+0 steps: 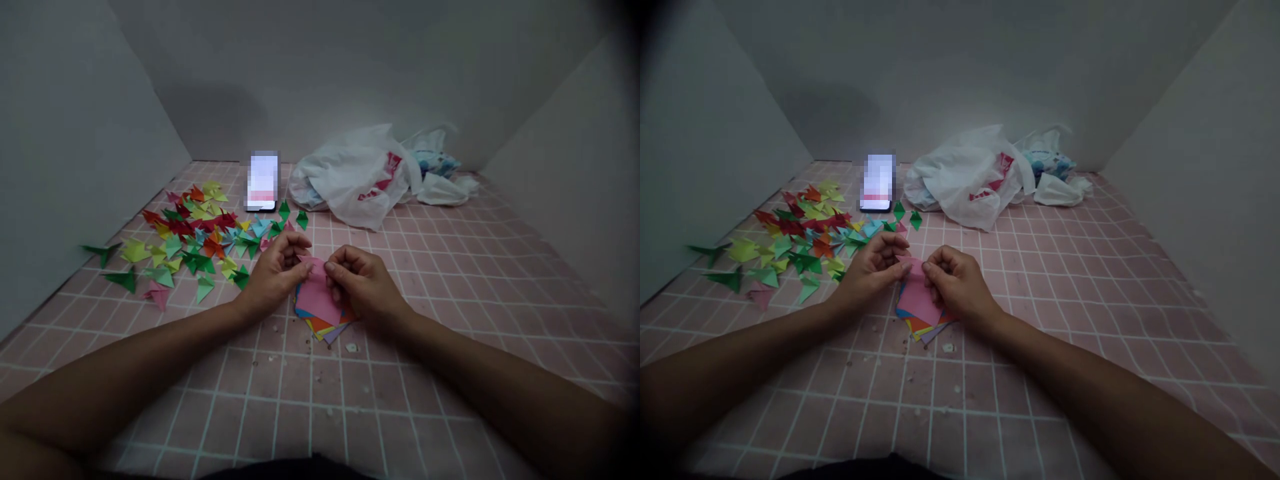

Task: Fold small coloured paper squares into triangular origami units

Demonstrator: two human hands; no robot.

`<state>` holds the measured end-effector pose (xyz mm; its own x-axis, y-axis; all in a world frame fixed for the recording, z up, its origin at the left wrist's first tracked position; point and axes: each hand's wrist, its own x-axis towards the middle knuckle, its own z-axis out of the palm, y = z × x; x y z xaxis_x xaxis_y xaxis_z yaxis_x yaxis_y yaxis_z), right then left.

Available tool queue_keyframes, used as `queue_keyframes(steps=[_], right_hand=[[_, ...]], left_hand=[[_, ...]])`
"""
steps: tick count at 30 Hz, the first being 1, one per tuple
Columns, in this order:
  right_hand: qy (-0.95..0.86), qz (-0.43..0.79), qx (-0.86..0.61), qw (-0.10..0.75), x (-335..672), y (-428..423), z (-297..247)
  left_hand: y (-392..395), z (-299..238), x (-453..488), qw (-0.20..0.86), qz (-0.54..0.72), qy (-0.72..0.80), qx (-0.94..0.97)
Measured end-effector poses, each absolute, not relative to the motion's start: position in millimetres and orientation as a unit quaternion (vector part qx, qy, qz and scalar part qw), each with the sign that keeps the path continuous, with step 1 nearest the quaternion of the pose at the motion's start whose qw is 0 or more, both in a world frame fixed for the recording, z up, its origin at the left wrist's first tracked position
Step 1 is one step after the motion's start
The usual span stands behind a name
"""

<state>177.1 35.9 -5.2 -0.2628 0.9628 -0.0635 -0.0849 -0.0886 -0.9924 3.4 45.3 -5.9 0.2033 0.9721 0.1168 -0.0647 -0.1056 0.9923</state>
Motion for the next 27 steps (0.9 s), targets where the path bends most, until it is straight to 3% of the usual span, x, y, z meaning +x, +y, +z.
queue_keyframes(steps=[16,27], right_hand=[[-0.557,0.572,-0.448,0.403,172.0,28.7,-12.3],[-0.555,0.579,-0.457,0.386,171.4,28.2,-11.1]], left_hand=[[45.4,-11.4,4.9,0.610,0.477,0.440,0.456],[44.9,-11.7,4.1,0.590,0.481,0.434,0.481]])
